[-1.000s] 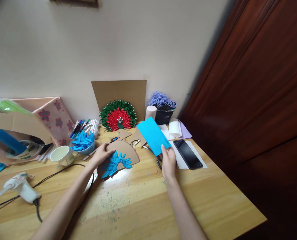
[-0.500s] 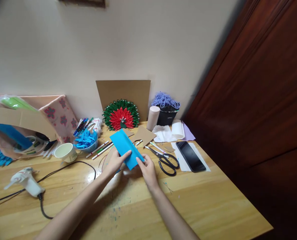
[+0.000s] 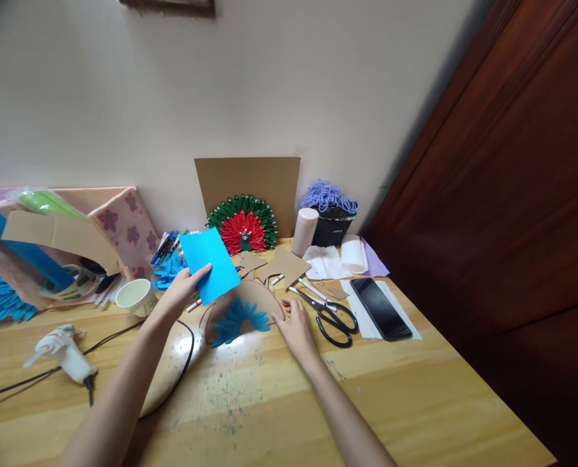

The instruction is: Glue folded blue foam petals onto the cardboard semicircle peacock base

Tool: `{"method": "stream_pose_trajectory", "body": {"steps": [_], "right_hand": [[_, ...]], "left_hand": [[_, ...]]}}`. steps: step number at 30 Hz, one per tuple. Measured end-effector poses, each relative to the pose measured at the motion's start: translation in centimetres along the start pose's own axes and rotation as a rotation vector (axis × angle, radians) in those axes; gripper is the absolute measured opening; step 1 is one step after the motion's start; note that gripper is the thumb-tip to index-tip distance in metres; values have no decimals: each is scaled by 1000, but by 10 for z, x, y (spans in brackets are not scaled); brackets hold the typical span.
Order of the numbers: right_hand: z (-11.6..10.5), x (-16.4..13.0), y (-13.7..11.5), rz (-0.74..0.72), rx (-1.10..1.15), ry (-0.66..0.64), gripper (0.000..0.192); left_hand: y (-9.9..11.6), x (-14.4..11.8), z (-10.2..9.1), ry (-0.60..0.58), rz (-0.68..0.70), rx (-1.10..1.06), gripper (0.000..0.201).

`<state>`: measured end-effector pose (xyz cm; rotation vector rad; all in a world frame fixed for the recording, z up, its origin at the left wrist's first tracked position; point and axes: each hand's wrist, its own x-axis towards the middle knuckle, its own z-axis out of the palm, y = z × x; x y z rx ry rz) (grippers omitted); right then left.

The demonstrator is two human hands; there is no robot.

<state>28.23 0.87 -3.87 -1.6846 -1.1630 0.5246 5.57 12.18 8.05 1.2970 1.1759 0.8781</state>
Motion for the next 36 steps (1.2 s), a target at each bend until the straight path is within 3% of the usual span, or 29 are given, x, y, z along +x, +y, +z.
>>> {"method": "stream_pose_trajectory", "body": {"steps": [4,15,23,28,31,36], "right_hand": [[10,7,4,-31,-55,1,35],[7,9,-7,123,-1,-119,24],[-4,18,-20,244,-36,-333,23],[-24,15,-25,184,187,-452,21],[-34,19,-19,245,345,-367,31],[-37,28,-6,304,401,-58,42]], "left_hand": [[8,-3,-11,6,29,-6,56],[21,-4,-39,194,3,-111,38],[16,0,-45,212,46,-83,41],[17,-1,-43,196,69,-98,40],[18,-3,-43,210,60,-91,41],[18,-4,-43,209,70,-22,47]]}}
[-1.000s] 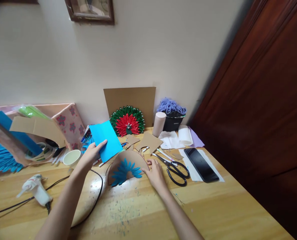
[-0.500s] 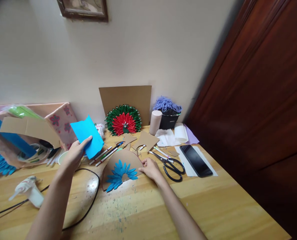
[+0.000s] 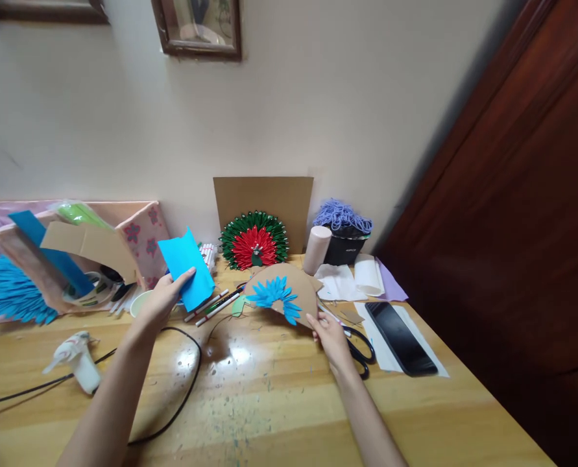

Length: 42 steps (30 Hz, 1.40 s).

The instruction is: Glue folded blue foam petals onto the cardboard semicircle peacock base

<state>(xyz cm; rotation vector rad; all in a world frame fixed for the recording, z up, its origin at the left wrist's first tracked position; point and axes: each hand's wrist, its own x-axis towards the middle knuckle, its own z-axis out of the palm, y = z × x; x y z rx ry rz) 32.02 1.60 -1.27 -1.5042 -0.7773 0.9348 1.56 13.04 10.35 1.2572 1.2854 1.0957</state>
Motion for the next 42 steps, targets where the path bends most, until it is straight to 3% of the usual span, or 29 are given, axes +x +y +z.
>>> {"method": "stream_pose_trajectory", "body": {"steps": [4,6,10,11,13,15,16,18,23,29,35,37,42], "right_hand": [[-5,7,8,-38,32,154,53],[-10,7,9,-90,-67,240,57],[-10,-5,-1,-377,-442,598,57],[-6,-11,-5,-432,-474,610,55],[10,-24,-11,-432,-412,416,46],[30,-36,-13,-281,-229,-13,42],[40,-41,-12,-183,-123,-145,44],[56,-47,-10,-65,36,-289,46],[60,-48,-9,34,202,-325,42],[52,-43,-4,32,167,-267,50],[54,-42,7,-15,134,-282,46],[56,-42,11,-42,80,-279,44],[60,-45,17,-113,-50,-268,33]], "left_hand": [[-2,-1,4,-48,39,96,46],[-3,-2,9,-99,76,154,39],[-12,-8,28,-181,162,267,24],[-15,-10,35,-205,183,291,21],[-23,-17,52,-257,225,344,18],[-32,-26,69,-277,252,419,17],[-36,-31,77,-285,264,459,17],[-43,-42,90,-320,274,500,21],[-48,-59,103,-363,236,600,24],[-55,-59,104,-364,244,634,34],[-74,-60,84,-395,129,529,32],[-79,-60,68,-332,157,578,27],[-91,-49,31,-8,353,986,20]]}}
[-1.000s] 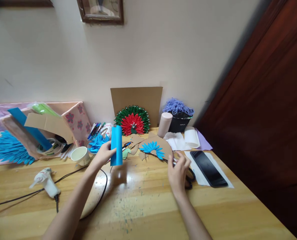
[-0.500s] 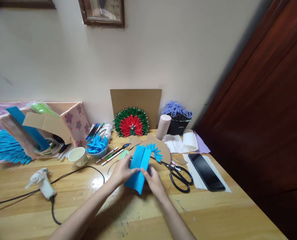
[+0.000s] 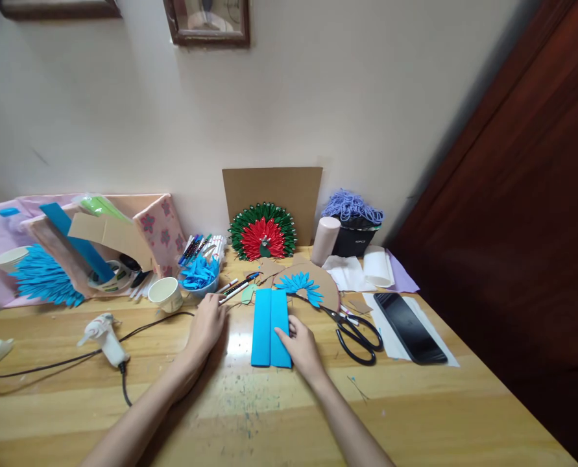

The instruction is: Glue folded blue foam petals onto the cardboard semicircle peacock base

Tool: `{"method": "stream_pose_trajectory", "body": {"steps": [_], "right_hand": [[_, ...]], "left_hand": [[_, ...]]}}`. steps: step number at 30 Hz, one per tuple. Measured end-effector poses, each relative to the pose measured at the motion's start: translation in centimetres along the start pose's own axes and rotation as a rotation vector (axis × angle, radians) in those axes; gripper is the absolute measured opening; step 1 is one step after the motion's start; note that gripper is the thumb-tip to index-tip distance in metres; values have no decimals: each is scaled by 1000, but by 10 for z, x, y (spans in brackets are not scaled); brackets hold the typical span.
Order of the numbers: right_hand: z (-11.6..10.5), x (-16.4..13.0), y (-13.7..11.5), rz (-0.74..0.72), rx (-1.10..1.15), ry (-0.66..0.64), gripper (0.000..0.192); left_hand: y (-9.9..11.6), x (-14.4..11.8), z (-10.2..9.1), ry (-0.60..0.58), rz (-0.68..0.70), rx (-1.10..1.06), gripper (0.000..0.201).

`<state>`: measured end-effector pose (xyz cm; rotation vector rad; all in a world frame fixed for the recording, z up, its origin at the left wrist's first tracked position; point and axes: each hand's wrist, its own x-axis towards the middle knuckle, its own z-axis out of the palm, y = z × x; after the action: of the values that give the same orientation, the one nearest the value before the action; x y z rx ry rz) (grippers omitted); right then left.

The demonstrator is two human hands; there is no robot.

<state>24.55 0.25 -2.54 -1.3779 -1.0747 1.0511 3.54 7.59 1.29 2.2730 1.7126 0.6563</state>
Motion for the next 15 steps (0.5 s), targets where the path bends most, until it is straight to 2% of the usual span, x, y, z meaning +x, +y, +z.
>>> {"method": "stream_pose_trajectory", "body": {"steps": [4,8,12,15], "right_hand": [[0,-1,1,-30,-97,27,34],[-4,-2,-1,-100,-265,123,40],[-8,-3,-6,-187,-366,207,31],[-10,-5,-11,-254,-435,223,22]], "left_hand": [[-12,7,3,26,55,244,21],[-9,12,7,0,60,343,20],[-7,18,8,-36,45,390,21],[-6,22,10,-54,32,419,21]]}}
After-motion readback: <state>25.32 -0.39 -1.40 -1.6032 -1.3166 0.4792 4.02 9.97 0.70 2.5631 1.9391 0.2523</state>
